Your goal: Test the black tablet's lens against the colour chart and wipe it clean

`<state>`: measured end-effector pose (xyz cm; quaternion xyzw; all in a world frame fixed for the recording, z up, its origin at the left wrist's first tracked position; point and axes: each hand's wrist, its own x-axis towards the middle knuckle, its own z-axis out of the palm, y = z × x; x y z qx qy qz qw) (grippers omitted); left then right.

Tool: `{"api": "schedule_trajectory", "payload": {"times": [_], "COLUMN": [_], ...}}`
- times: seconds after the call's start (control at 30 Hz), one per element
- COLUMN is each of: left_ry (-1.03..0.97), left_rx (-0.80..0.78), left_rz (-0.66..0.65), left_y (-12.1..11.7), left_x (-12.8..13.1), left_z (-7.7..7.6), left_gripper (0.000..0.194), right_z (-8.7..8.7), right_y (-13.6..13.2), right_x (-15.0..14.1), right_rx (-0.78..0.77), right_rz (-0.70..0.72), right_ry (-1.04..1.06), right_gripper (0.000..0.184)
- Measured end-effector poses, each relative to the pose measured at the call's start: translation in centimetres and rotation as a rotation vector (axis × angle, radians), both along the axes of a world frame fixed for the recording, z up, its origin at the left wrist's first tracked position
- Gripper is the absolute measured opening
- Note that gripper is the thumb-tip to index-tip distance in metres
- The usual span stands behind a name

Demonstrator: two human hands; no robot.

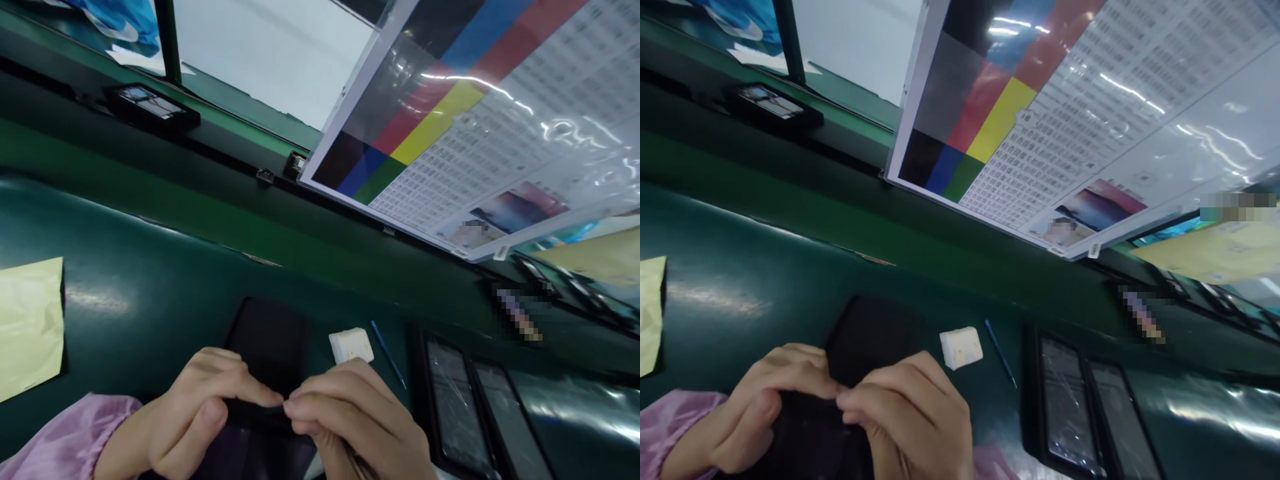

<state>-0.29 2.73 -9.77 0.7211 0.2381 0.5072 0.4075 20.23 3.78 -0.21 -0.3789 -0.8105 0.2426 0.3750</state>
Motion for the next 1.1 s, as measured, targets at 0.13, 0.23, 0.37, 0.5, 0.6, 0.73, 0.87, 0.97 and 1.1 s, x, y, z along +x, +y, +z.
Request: {"api": "schedule_trajectory", "payload": {"times": [0.13,0.23,0.37,0.5,0.6,0.73,0.87,0.97,1.1], "left_ry": [0.009,-0.019,-0.020,-0.027,-0.053,-0.051,-0.029,-0.003,-0.020], "left_rx": [0.020,0.010,0.002,-0.027,-0.021,0.014,0.048,0.031,-0.088], "left_rz": [0.010,0.020,0.043,0.058,0.088,0.124,0.192,0.251,0.321], "left_y": [-0.2,-0.3,-0.4,-0.3,-0.2,-0.2,-0.3,-0.4,-0.4], "left_x": [-0.1,0.0,0.0,0.1,0.3,0.4,0.3,0.4,0.7], "left_z": [0.1,0.1,-0.2,-0.6,-0.8,-0.9,-0.9,-0.9,-1.2], "left_gripper": [0.046,0.046,0.046,0.047,0.044,0.041,0.037,0.037,0.039], "right_z": [0.3,0.2,0.5,0.7,0.7,1.1,1.5,0.7,-2.9], "right_y": [0.3,0.5,0.3,-0.1,0.1,1.0,1.4,1.0,-0.5], "right_x": [0.1,0.2,0.3,0.3,0.2,0.1,0.6,1.9,4.2], "right_rx": [0.366,0.490,0.460,0.323,0.280,0.160,0.075,0.030,-0.117], "right_rz": [0.034,0.078,0.108,0.066,0.086,0.157,0.190,0.178,0.004], "right_ry": [-0.241,-0.336,-0.397,-0.424,-0.352,-0.250,-0.242,-0.236,-0.043], "right_gripper": [0.028,0.027,0.027,0.027,0.027,0.026,0.027,0.021,0.033]}}
